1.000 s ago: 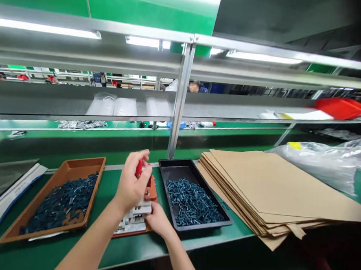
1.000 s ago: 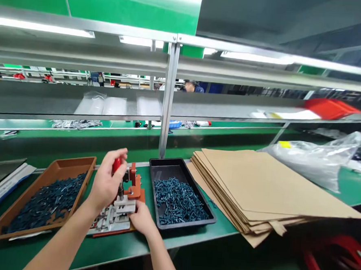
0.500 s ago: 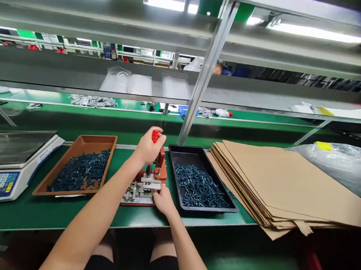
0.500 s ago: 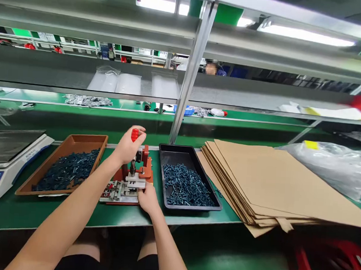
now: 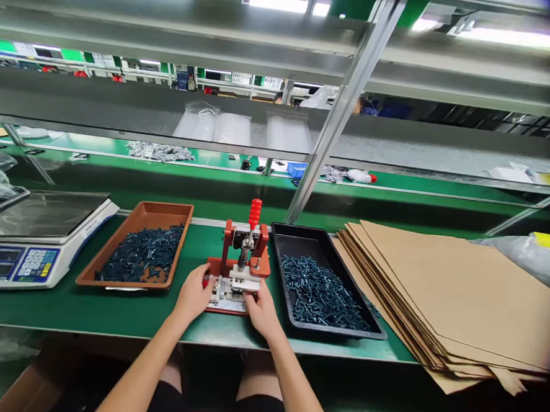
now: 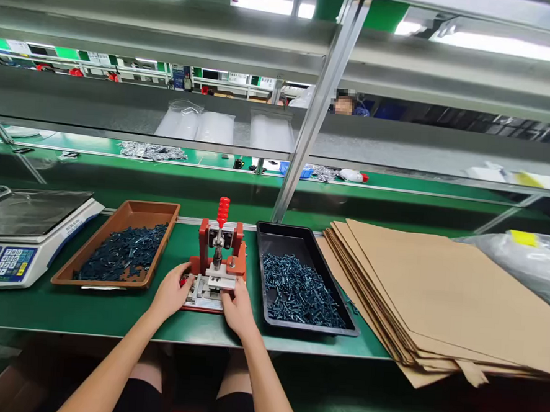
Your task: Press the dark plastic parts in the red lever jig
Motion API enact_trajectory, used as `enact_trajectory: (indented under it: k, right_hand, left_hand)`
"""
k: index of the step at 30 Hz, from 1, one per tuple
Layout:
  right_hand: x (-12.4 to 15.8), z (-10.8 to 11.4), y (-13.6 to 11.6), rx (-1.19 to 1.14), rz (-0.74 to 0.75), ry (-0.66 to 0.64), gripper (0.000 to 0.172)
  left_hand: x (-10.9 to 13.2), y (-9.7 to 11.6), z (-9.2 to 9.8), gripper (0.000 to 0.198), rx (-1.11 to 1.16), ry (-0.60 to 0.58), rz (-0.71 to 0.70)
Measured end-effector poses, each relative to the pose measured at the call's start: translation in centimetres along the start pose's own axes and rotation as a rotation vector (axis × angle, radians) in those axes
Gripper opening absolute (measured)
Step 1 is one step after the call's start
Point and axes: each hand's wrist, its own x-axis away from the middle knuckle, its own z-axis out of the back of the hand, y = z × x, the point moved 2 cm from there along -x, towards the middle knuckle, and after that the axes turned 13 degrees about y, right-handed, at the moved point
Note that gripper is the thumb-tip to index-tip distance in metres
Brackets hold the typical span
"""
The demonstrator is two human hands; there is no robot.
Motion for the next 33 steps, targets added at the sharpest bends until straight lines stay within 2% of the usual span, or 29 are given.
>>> enact_trajectory:
  k: [2, 6, 10, 17, 23, 26, 29, 31, 33]
  right_hand:
    - [0.1, -0.3, 0.3, 0.028, -0.026, 0.010, 0.028]
    - [0.4, -1.0, 0.7, 0.097, -0.066, 0.038, 0.030]
    - [0.4, -1.1, 0.6, 0.111, -0.063, 0.054, 0.028]
    - [-0.1, -0.6, 0.3, 0.045, -0.007, 0.044, 0.028]
    - [-0.2, -0.9, 0.7, 0.101, -0.023, 0.029, 0.031]
    - [0.0, -0.9, 0.9, 0.155, -0.024, 0.029, 0.033]
    - [0.0, -1.1, 1.2, 0.172, -0.019, 0.014, 0.031]
    - [-0.2, -1.4, 1.3, 0.176, -0.022, 0.018, 0.030]
    - [-0.4, -1.5, 1.3, 0.168, -0.022, 0.032, 0.030]
  left_hand:
    - [-0.3, -0.7, -0.5, 0.041, 0.098, -0.002, 0.118]
    - [-0.3, -1.1, -0.1, 0.061, 0.454, 0.123, 0.413]
    - [0.1, -1.0, 0.4, 0.063, 0.503, 0.152, 0.424]
    - [0.0, -0.5, 0.5, 0.066, 0.618, 0.115, 0.517]
    - [0.4, -0.8, 0.7, 0.058, 0.519, 0.184, 0.418]
    - [1.5, -0.9, 1.0, 0.050, 0.434, 0.193, 0.382]
    - [4.2, -0.3, 1.9, 0.054, 0.284, 0.246, 0.287]
    - [7.0, 0.6, 2.9, 0.058, 0.177, 0.310, 0.151]
    - [10.2, 1.8, 3.9, 0.057, 0.144, 0.307, 0.009]
